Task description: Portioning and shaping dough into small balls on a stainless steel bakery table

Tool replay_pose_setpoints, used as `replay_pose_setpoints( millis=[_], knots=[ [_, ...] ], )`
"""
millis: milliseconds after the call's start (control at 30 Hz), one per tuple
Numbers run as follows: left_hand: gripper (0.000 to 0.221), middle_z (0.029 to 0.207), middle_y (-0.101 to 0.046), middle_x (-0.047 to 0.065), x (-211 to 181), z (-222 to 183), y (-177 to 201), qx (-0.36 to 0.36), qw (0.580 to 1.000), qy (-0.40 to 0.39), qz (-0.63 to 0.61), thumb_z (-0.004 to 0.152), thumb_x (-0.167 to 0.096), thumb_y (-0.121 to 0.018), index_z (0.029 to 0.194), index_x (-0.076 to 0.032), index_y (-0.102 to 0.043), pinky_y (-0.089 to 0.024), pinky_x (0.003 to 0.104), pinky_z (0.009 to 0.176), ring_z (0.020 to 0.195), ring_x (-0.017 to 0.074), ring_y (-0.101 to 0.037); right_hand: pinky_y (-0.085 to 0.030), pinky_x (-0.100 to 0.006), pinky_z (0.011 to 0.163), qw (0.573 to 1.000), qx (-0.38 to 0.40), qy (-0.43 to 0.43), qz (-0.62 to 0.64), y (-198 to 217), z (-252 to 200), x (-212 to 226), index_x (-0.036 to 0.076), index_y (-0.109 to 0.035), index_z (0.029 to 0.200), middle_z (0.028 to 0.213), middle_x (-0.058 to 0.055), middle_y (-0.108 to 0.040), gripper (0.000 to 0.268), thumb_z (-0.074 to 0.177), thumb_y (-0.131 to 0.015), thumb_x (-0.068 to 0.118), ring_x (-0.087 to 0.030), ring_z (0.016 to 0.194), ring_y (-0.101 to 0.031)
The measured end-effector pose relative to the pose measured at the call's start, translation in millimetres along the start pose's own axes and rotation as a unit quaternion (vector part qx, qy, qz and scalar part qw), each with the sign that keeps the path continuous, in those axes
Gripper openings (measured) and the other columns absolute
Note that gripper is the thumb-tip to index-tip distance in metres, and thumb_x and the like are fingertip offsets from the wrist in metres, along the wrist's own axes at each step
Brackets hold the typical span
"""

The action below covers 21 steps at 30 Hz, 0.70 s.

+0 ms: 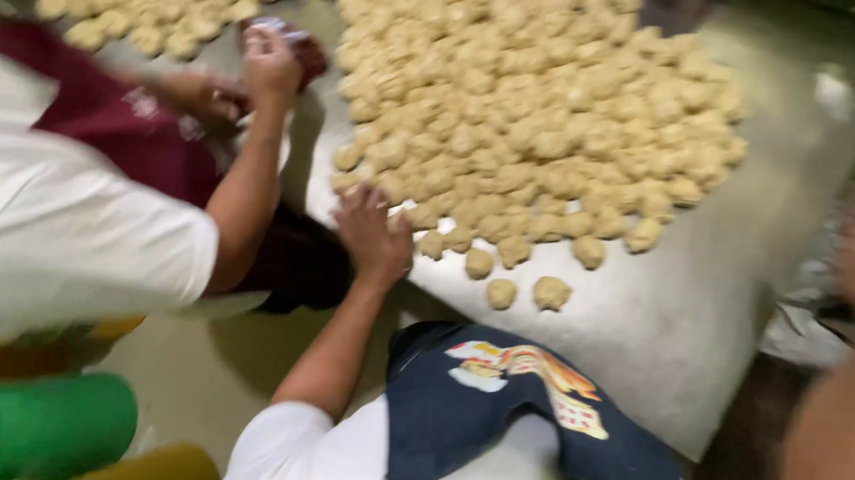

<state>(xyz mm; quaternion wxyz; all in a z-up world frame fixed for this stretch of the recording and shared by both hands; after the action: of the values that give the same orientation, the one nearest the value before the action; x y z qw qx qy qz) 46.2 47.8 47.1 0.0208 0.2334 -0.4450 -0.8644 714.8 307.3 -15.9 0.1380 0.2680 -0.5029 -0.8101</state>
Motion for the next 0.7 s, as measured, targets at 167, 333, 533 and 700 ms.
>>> replay_pose_setpoints(
  millis=[167, 333, 533, 700],
  knots=[
    [0.042, 0.118, -0.058, 0.030, -18, -5, -1, -0.080, 0.996, -0.029, -0.004, 0.086, -0.032, -0.053, 0.112, 0.001, -0.061, -0.035, 0.061, 0.091, 0.110, 0.0533, -0.052, -0.041, -0.052, 0.103, 0.937, -0.108, -0.159, 0.292, 75, 101, 87, -0.010, -0.054, 0.143, 0.125, -0.031, -0.058, 0.063, 0.090, -0.079, 0.012, -0.047, 0.114, -0.054],
    [0.051, 0.141, -0.044, 0.045, -31, -9, -2, -0.113, 0.990, -0.064, -0.049, 0.109, -0.035, -0.036, 0.125, 0.013, -0.046, -0.025, 0.068, 0.116, 0.134, 0.0619, -0.041, -0.041, -0.059, 0.105, 0.912, -0.214, -0.177, 0.301, 46, 133, 118, -0.009, -0.046, 0.145, 0.129, -0.032, -0.051, 0.059, 0.096, -0.071, 0.013, -0.049, 0.120, -0.050],
    [0.055, 0.135, -0.047, 0.045, -8, -20, -28, -0.025, 0.997, 0.004, -0.069, 0.106, -0.022, -0.042, 0.147, 0.015, -0.035, -0.036, 0.061, 0.104, 0.121, 0.0593, -0.047, 0.004, -0.058, 0.124, 0.888, -0.027, -0.292, 0.354, 34, 184, 81, 0.004, -0.021, 0.162, 0.170, -0.021, -0.018, 0.069, 0.107, -0.041, 0.040, -0.036, 0.158, -0.005],
    [0.061, 0.142, -0.041, 0.048, 8, -24, -39, -0.018, 0.999, 0.014, -0.049, 0.107, -0.024, -0.041, 0.149, 0.018, -0.028, -0.033, 0.062, 0.109, 0.127, 0.0630, -0.042, 0.009, -0.050, 0.127, 0.853, 0.190, -0.413, 0.254, 27, 200, 23, 0.002, 0.008, 0.164, 0.170, -0.018, 0.015, 0.084, 0.112, -0.026, 0.059, -0.032, 0.158, 0.014]
  ],
)
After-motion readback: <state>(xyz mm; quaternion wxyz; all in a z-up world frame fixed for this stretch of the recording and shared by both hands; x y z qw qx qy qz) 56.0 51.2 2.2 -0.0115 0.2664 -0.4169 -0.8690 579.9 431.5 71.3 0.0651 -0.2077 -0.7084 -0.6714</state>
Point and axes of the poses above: each hand's wrist, its own z-axis towards the middle knuckle, its own y-axis out of the back of the hand, x = y × z, the point moved 4 cm from there along z, towards the middle knuckle
